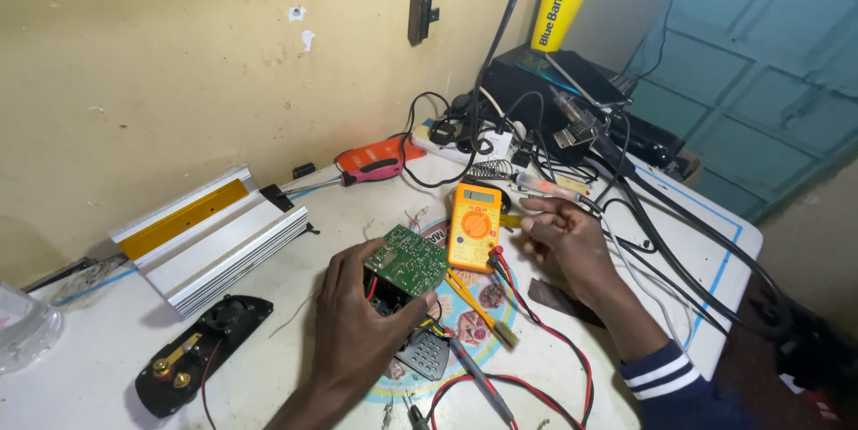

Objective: Soldering electronic components onto a circuit board and testing connections with a multimeter on a workbench.

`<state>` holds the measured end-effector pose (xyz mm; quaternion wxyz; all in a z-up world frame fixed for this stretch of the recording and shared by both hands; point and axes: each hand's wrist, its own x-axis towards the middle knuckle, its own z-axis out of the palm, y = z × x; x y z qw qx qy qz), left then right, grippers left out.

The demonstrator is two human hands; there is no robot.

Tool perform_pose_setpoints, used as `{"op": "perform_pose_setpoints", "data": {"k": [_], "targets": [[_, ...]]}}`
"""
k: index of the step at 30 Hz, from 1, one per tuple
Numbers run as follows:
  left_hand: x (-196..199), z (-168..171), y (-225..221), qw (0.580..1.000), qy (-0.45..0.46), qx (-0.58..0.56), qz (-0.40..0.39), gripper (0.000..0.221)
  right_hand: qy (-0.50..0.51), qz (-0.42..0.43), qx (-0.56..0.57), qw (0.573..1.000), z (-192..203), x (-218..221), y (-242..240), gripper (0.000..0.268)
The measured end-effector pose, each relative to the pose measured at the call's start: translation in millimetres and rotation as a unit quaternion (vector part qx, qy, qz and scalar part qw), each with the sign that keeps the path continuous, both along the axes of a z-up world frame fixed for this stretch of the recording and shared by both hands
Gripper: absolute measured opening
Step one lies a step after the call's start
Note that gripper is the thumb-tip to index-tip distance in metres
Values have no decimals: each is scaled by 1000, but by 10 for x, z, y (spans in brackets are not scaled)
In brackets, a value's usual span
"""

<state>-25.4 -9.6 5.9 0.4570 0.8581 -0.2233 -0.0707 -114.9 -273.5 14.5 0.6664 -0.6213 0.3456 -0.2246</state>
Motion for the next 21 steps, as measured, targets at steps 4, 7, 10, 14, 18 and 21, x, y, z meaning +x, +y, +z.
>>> {"op": "perform_pose_setpoints", "data": {"k": [4, 7, 10, 14, 18, 21], "targets": [[63, 24, 43, 998, -52, -28, -36, 88, 109, 29, -514, 850, -172, -34, -174, 19], [28, 184, 78, 997, 31, -66, -40, 97, 245, 43, -413, 876, -58, -3, -143, 29], [7, 306, 88, 994, 107, -10, -30, 109, 237, 37, -369, 898, -345, 85, -439, 24], [17, 314, 90, 991, 122, -41, -39, 104, 120, -3, -279, 953, -248, 165, -334, 10], [21, 296, 77, 991, 119, -54, -36, 103, 201, -24, -469, 860, -625, 274, -807, 4], [63, 163, 80, 977, 116, -154, -93, 105, 261, -26, -490, 831, -807, 359, -1026, 11]]}}
